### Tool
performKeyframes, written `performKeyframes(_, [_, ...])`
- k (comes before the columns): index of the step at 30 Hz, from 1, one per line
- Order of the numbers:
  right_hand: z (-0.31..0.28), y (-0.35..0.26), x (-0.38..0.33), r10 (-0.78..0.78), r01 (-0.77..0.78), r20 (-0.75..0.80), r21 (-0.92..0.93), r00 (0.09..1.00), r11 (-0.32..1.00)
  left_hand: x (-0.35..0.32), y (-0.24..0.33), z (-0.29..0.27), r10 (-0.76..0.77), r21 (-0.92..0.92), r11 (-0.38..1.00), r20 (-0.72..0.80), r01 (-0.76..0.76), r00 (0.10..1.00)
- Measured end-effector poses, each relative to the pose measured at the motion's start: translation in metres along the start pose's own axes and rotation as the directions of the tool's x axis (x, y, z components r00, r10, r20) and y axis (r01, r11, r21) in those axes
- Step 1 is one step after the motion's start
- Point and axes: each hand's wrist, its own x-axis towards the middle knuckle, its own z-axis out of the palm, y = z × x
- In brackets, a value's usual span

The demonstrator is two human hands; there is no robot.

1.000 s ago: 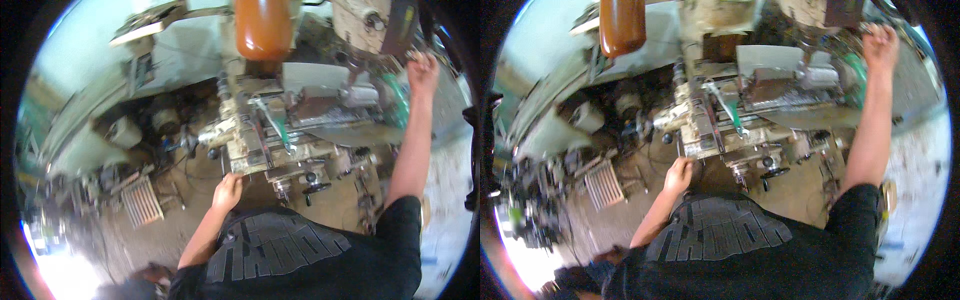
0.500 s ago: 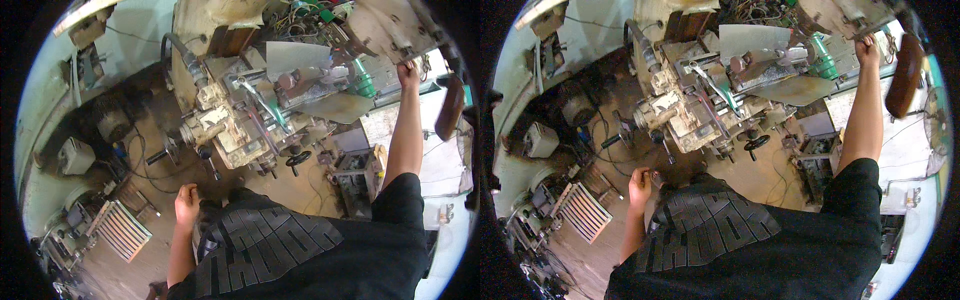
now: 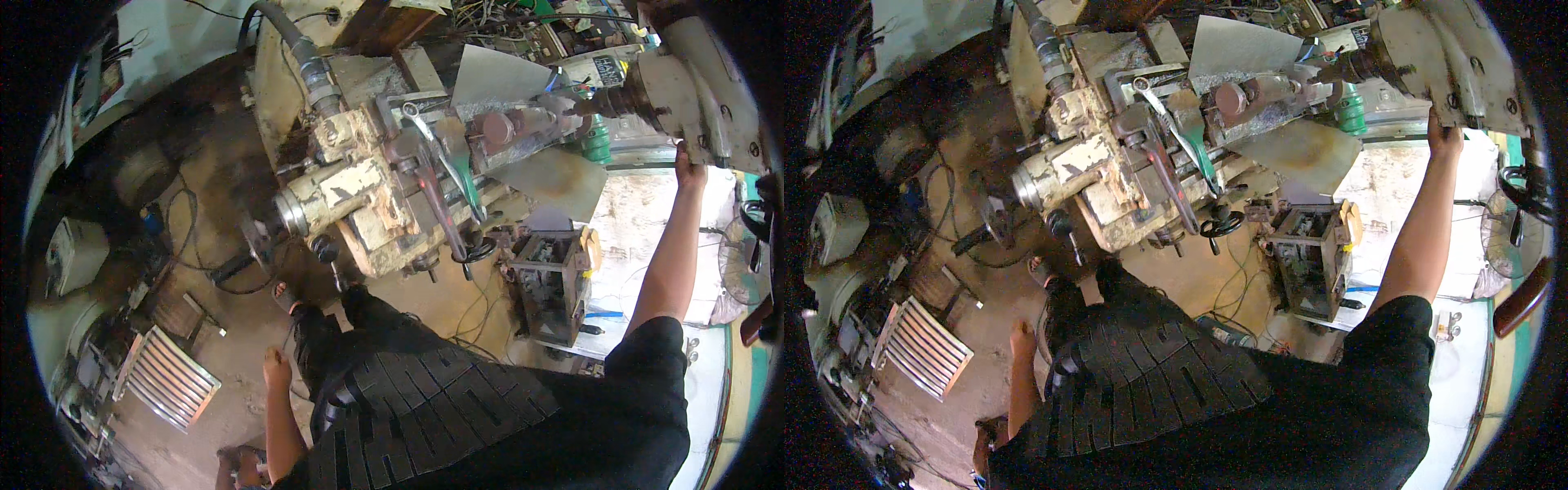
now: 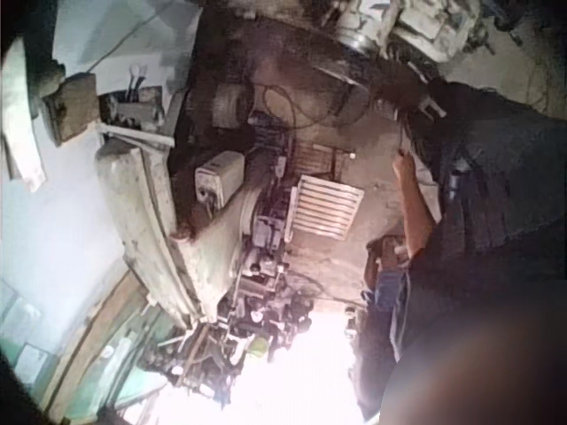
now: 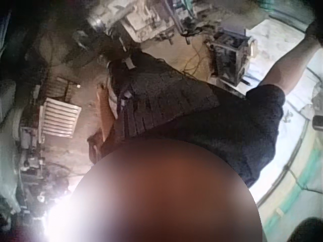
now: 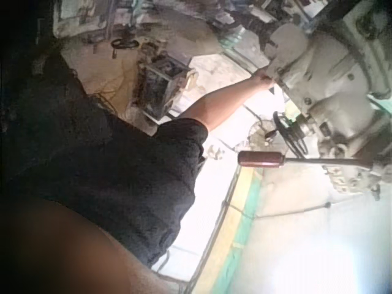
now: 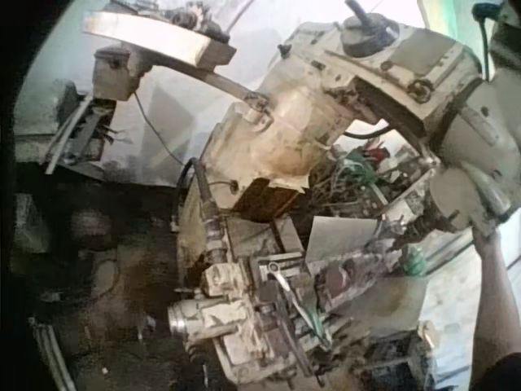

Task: The person adjusts a green chuck on a metal lathe, then uses a wrench to tighten a component on the tool post. They operate the lathe controls and apply coolant to the workpiece during machining.

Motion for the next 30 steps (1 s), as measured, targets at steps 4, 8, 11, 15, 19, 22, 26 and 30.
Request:
performKeyframes(4, [0.027, -0.001, -0.026, -0.038, 0.038, 0.008, -0.055, 0.999, 0.998, -0.015, -0.101, 0.050, -0.053, 0.091, 0.995, 0.124, 0.042, 0.991])
performKeyframes(8, [0.054, 0.004, -0.047, -0.093, 0.104, 0.131, -0.077, 0.987, 0.992, -0.033, -0.149, 0.074, -0.122, 0.320, 0.947, 0.272, 0.030, 0.955])
performKeyframes(11, [0.063, 0.004, -0.056, 0.009, -0.061, 0.471, 0.094, 0.882, 0.994, -0.036, -0.153, 0.079, -0.117, 0.172, 0.983, 0.305, 0.066, 0.945])
performKeyframes(15, [0.055, -0.004, -0.052, 0.126, -0.259, 0.558, 0.166, 0.820, 0.952, -0.012, -0.144, 0.091, 0.225, 0.248, 0.895, 0.466, -0.371, 0.856])
performKeyframes(19, [0.031, -0.012, -0.039, 0.203, -0.346, 0.637, 0.107, 0.743, 0.932, 0.022, -0.120, 0.117, -0.101, -0.042, 0.993, 0.208, 0.112, 0.973])
performKeyframes(22, [0.014, -0.015, -0.031, 0.117, -0.214, 0.406, 0.201, 0.906, 0.956, 0.049, -0.079, 0.137, -0.101, -0.221, 0.970, 0.028, 0.104, 0.995])
performKeyframes(26, [-0.004, -0.022, -0.029, 0.086, -0.242, 0.378, 0.390, 0.922, 0.888, 0.058, -0.016, 0.143, 0.048, -0.099, 0.994, 0.125, -0.036, 0.991])
performKeyframes(30, [-0.004, -0.021, -0.025, 0.137, -0.254, 0.616, 0.105, 0.776, 0.962, 0.036, 0.006, 0.144, 0.021, -0.060, 0.998, 0.214, -0.008, 0.977])
